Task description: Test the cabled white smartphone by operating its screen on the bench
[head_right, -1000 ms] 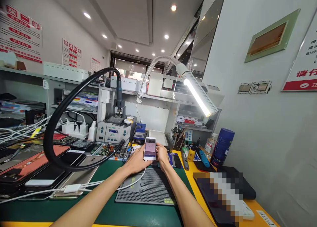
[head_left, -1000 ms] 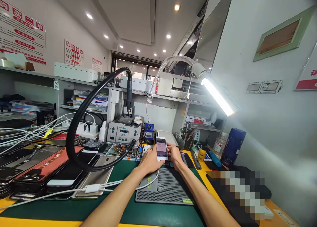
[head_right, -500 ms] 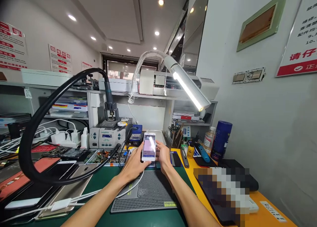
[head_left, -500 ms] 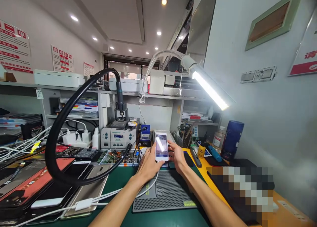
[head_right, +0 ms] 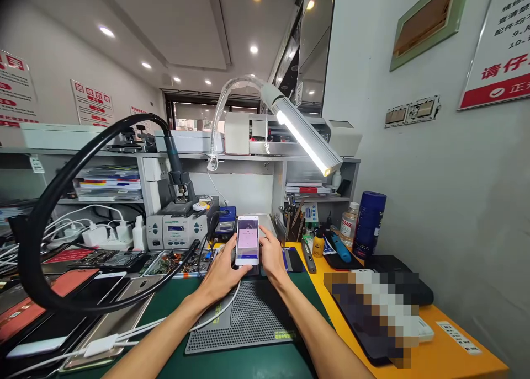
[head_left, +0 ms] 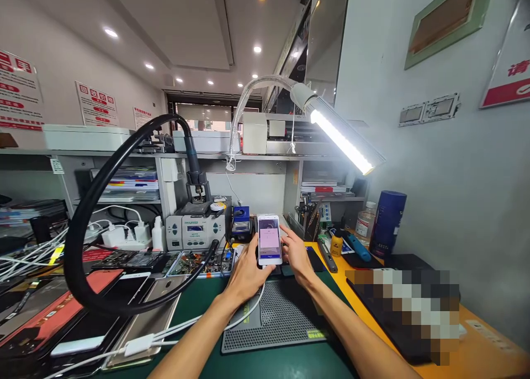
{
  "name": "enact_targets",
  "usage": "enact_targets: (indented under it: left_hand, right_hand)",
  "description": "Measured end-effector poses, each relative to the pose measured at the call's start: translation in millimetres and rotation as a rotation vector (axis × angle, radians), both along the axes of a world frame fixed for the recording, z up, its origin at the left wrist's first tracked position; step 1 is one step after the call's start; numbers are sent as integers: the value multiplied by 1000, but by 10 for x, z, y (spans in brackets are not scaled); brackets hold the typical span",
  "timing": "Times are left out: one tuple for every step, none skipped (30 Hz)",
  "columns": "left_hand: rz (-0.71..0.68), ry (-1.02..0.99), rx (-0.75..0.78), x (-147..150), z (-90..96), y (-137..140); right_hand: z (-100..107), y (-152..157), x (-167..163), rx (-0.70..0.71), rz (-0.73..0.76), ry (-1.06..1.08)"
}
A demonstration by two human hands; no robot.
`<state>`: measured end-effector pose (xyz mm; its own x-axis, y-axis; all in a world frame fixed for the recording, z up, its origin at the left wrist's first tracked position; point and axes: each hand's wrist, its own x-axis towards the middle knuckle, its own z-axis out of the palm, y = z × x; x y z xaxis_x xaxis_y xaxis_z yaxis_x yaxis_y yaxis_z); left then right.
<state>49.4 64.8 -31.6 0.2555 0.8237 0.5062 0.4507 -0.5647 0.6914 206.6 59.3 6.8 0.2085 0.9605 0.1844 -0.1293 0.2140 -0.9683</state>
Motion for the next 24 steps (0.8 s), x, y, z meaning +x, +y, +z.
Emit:
enact_targets:
  left_hand:
    - [-7,1,0,0,-2,-1]
    - [-13,2,0,-2,-3,-2]
    - [-17,5,-3,-4,-3,-2]
    - [-16,9,-8,-7,-2,-1]
    - [-14,13,-12,-9,1,0]
    - [-12,18,-14,-12,5,3]
    - [-11,22,-15,-15,9,6]
    - [-10,25,-15,-17,14,8]
    - [-11,27,-17,-20,19,10]
    - [-13,28,-19,-22,24,10]
    - [-14,28,-24,-24,29,10]
    - [-14,28,-28,-26,34,8]
    - [-13,28,-31,-28,38,5]
    - [-13,28,-31,-29,41,2]
    - [-14,28,-31,-29,43,0]
    - [-16,27,-30,-29,44,-2]
    - [-19,25,-32,-29,42,-4]
    - [-21,21,-35,-28,39,-4]
    - [-24,15,-37,-28,35,-5]
    - [-24,7,-38,-28,30,-5]
    - [-25,0,-38,-27,25,-4]
    - [-23,-7,-38,-27,20,-4]
    - [-23,-12,-37,-27,18,-4]
    - [-24,-15,-36,-27,17,-3]
  right_hand:
    - [-2,5,7,-17,10,10]
    - [-5,10,16,-34,20,19]
    - [-9,17,26,-50,29,28]
    - [-14,25,37,-62,39,37]
    - [-20,35,49,-71,50,45]
    - [-26,45,61,-78,62,51]
    - [-31,54,73,-83,73,56]
    - [-35,62,83,-87,80,58]
    - [-36,68,91,-93,84,56]
    - [-35,70,97,-97,85,52]
    - [-31,70,100,-103,82,46]
    - [-25,68,100,-110,78,41]
    - [-19,64,99,-116,74,36]
    - [-11,59,96,-120,72,32]
    - [-5,55,92,-124,72,28]
    - [0,50,87,-124,75,25]
    - [3,47,82,-123,78,21]
    - [5,45,77,-119,82,18]
    - [4,44,72,-115,84,16]
    - [1,44,68,-112,85,16]
    - [-4,46,64,-109,84,17]
    - [-10,48,61,-107,84,18]
    - [-16,51,59,-106,84,19]
    - [-23,54,57,-106,85,20]
